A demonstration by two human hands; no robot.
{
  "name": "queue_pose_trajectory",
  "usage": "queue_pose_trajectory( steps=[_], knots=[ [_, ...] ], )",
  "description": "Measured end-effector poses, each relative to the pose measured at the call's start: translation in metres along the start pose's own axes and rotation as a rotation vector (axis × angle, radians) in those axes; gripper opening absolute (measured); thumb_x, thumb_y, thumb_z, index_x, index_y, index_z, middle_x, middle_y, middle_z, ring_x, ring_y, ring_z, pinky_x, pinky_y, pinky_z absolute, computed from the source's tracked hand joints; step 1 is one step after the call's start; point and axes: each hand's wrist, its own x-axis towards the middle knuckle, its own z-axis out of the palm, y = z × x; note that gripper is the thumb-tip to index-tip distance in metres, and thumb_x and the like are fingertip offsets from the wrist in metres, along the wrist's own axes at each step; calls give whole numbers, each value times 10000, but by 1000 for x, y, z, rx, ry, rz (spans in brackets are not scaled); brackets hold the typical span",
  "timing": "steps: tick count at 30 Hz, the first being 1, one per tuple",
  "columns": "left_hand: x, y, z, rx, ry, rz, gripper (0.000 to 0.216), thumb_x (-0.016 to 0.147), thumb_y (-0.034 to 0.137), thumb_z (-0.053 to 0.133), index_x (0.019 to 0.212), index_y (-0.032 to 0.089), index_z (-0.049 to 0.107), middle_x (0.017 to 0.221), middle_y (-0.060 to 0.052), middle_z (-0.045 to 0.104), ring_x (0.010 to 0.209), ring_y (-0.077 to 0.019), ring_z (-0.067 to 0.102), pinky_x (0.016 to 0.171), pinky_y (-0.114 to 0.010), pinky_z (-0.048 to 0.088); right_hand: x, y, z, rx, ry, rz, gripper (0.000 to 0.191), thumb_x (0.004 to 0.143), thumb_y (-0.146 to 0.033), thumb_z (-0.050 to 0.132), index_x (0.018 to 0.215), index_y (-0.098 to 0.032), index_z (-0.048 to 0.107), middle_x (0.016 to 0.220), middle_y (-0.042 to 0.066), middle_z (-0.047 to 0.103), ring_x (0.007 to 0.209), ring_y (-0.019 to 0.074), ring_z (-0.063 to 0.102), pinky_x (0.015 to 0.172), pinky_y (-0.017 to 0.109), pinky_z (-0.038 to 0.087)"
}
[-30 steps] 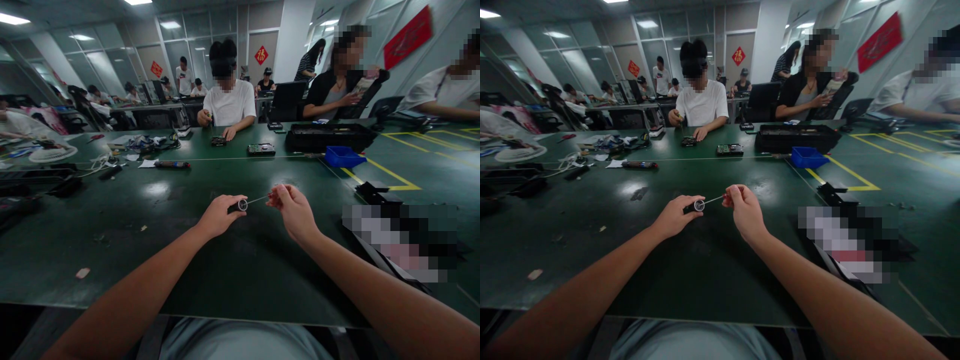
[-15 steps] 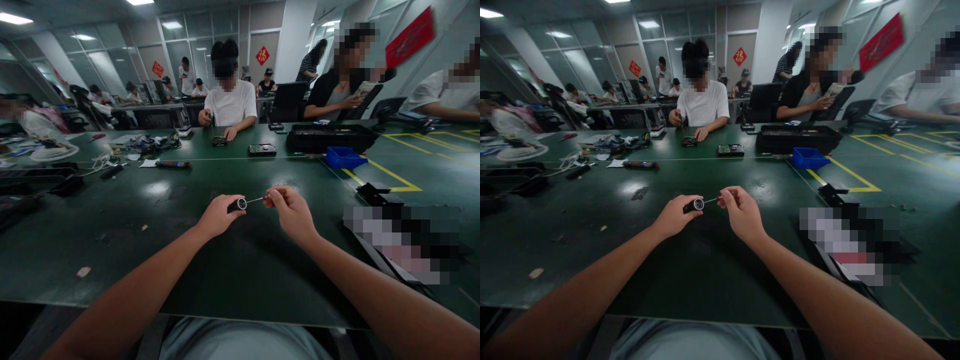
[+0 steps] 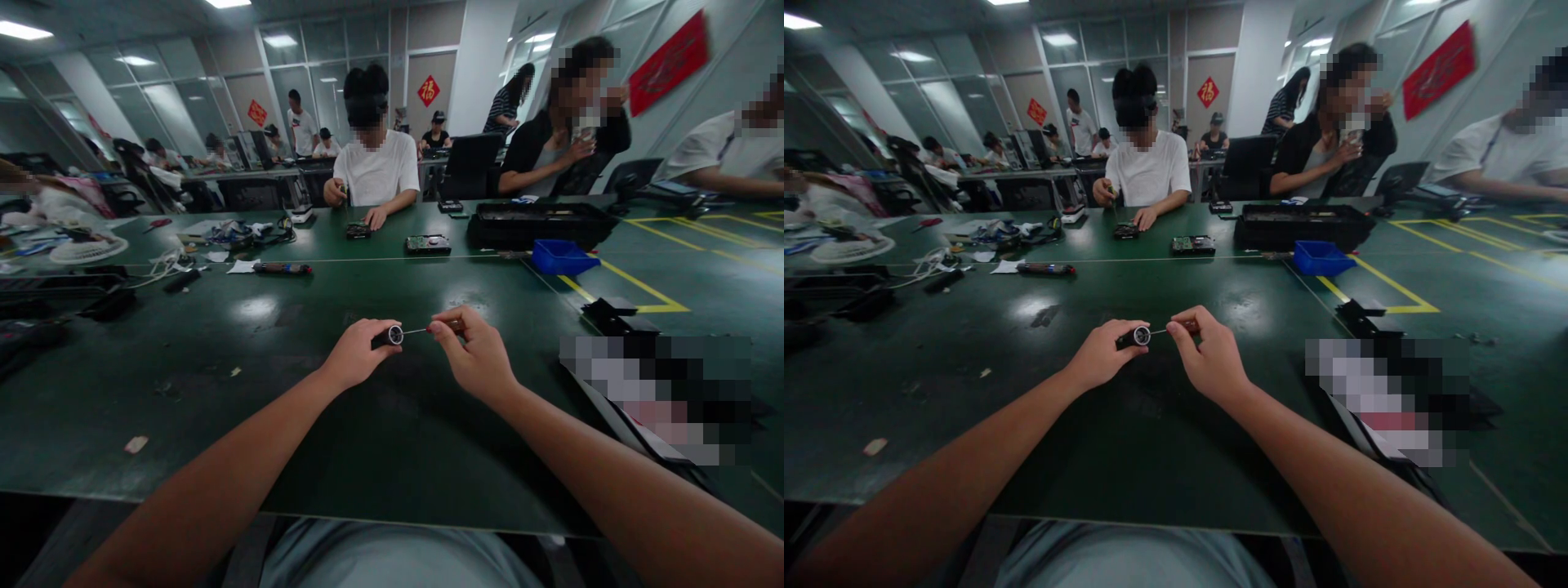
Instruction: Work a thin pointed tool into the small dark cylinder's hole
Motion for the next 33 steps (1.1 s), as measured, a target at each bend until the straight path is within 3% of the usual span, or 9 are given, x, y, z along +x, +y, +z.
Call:
queue_pose_trajectory(
  steps=[7,13,18,24,26,29,33],
  knots=[
    [0,2,0,1,-25,8,377,885,329,705,1247,237,653,1145,-44,703,1037,-237,616,940,-400,474,-1,-1,0,58,-47,3,163,942,-319,528,1026,-223,629,923,56,721,849,218,692,758,364,513],
    [0,3,0,0,-30,16,362,879,302,712,1232,238,659,1168,-41,703,1053,-235,616,958,-406,466,1,0,-1,5,-29,69,340,1012,-433,396,1032,-216,657,642,-2,621,592,167,601,598,308,442],
    [0,1,1,-5,-28,8,354,880,299,708,1226,241,661,1132,-46,704,1038,-238,621,953,-411,471,0,3,0,0,-64,41,301,1002,-350,406,1203,-220,588,677,-11,613,612,168,592,602,304,431],
    [-1,1,0,-19,-30,10,358,884,298,705,1233,236,655,1173,-44,696,1085,-239,611,979,-422,462,0,1,-2,4,-77,51,327,1019,-399,367,1041,-225,643,687,2,605,636,172,590,623,318,431],
    [-1,1,0,-24,-32,9,358,880,297,710,1229,232,660,1173,-45,697,1085,-240,612,983,-422,461,0,2,-1,-6,-61,67,312,1011,-417,394,1069,-225,633,721,8,626,639,175,592,622,326,432],
    [0,3,-1,-27,-17,-5,376,875,297,715,1239,228,657,1171,-50,698,1079,-243,617,979,-418,467,1,6,3,149,5,136,279,973,-402,482,1169,-219,562,831,27,670,711,188,626,653,337,473],
    [0,3,-1,-21,-22,-11,380,873,286,715,1245,232,658,1166,-50,702,1076,-244,622,975,-416,472,4,16,10,381,30,222,246,934,-422,546,964,-190,622,828,45,664,748,187,636,740,368,515]
  ],
)
